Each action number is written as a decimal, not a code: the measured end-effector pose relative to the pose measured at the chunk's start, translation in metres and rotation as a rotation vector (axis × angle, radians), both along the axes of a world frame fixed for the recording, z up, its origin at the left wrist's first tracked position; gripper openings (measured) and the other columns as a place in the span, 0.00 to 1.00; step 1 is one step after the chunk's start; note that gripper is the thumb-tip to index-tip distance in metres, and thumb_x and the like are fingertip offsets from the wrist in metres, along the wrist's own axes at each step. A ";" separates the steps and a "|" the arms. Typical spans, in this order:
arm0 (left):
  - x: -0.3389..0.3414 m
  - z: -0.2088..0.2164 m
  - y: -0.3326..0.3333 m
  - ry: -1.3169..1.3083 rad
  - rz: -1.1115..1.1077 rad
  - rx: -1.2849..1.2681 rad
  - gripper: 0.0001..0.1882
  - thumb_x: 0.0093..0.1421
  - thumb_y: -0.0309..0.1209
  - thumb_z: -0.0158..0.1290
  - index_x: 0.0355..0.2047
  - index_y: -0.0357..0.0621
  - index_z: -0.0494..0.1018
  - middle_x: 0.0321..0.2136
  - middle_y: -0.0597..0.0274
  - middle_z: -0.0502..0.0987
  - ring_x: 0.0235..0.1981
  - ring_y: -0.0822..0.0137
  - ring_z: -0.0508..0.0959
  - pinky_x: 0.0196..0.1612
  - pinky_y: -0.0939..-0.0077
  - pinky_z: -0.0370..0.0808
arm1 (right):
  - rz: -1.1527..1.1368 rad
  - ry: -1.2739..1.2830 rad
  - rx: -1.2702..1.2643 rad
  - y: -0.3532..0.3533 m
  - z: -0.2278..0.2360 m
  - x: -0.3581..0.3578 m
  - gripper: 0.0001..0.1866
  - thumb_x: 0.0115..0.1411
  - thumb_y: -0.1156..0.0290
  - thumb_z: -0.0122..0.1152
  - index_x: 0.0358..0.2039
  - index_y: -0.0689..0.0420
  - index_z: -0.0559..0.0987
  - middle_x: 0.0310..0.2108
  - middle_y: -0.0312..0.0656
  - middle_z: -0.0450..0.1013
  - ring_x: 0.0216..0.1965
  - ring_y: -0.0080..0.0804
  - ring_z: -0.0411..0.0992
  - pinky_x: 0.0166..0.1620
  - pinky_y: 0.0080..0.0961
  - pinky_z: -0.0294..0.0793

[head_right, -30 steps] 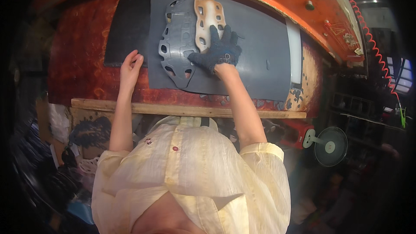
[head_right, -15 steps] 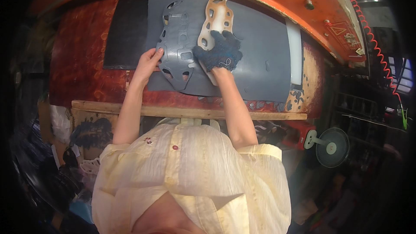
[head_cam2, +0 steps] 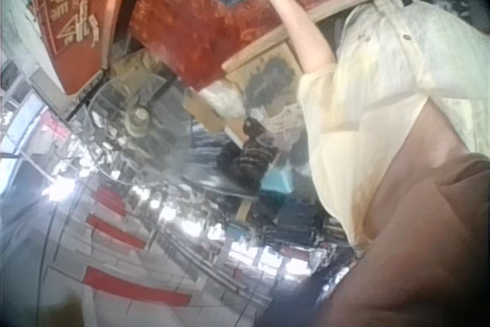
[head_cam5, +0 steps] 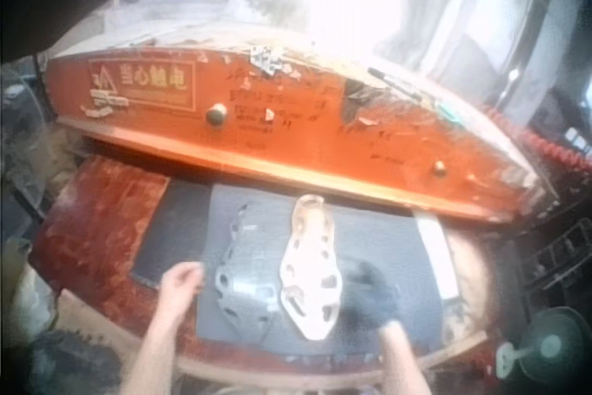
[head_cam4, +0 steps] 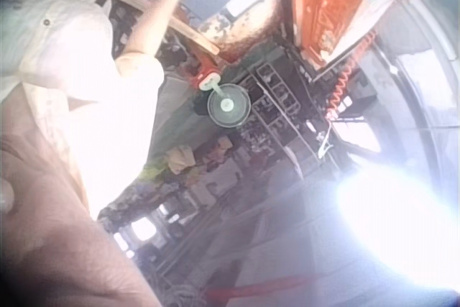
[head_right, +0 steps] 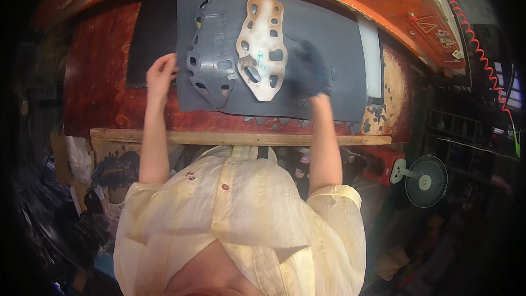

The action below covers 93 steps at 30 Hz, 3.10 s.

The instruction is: The person places a white template on a gray rubber sheet and uses a hydraulic press to imprint the shape. They then use scissors to cut along the imprinted outline, remove the cut piece, and repeat the process to produce multiple identical rubber parts.

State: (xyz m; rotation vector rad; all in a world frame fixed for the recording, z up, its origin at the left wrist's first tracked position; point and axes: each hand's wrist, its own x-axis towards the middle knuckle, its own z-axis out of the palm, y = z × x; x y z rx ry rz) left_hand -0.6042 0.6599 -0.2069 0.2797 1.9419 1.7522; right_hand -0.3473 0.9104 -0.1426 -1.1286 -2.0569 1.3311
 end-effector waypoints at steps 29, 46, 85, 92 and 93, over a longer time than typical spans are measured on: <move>-0.118 0.040 -0.004 -0.089 -0.182 0.072 0.17 0.60 0.40 0.53 0.37 0.36 0.76 0.29 0.60 0.79 0.33 0.70 0.78 0.36 0.75 0.73 | -0.544 -0.420 0.370 0.161 -0.035 0.042 0.27 0.47 0.51 0.57 0.33 0.66 0.79 0.29 0.56 0.75 0.32 0.47 0.74 0.37 0.39 0.71; -0.024 0.059 0.045 1.198 -0.130 -0.391 0.16 0.50 0.31 0.58 0.42 0.47 0.75 0.41 0.63 0.74 0.45 0.58 0.71 0.44 0.67 0.69 | -0.425 -0.593 0.553 0.175 -0.034 0.019 0.29 0.51 0.45 0.57 0.25 0.65 0.78 0.26 0.59 0.74 0.33 0.57 0.72 0.38 0.45 0.68; 0.135 0.049 0.102 1.058 -0.415 -0.034 0.06 0.52 0.28 0.57 0.31 0.45 0.79 0.27 0.63 0.77 0.29 0.63 0.75 0.33 0.72 0.68 | -0.170 -0.636 0.814 0.091 0.015 0.002 0.26 0.53 0.52 0.57 0.47 0.57 0.74 0.44 0.51 0.73 0.45 0.49 0.73 0.48 0.40 0.71; 0.119 0.013 0.008 1.004 -0.107 -0.292 0.05 0.54 0.29 0.55 0.31 0.46 0.78 0.24 0.64 0.77 0.28 0.62 0.74 0.33 0.71 0.67 | 0.485 -0.449 0.642 0.003 0.002 -0.032 0.16 0.54 0.59 0.57 0.39 0.55 0.76 0.38 0.50 0.73 0.40 0.51 0.72 0.43 0.42 0.71; 0.120 0.009 -0.008 1.002 -0.086 -0.338 0.05 0.54 0.29 0.55 0.31 0.46 0.78 0.25 0.64 0.77 0.28 0.62 0.74 0.33 0.71 0.67 | 0.475 -0.528 0.590 0.002 0.000 -0.035 0.15 0.53 0.59 0.57 0.36 0.55 0.76 0.37 0.50 0.73 0.39 0.51 0.72 0.42 0.43 0.71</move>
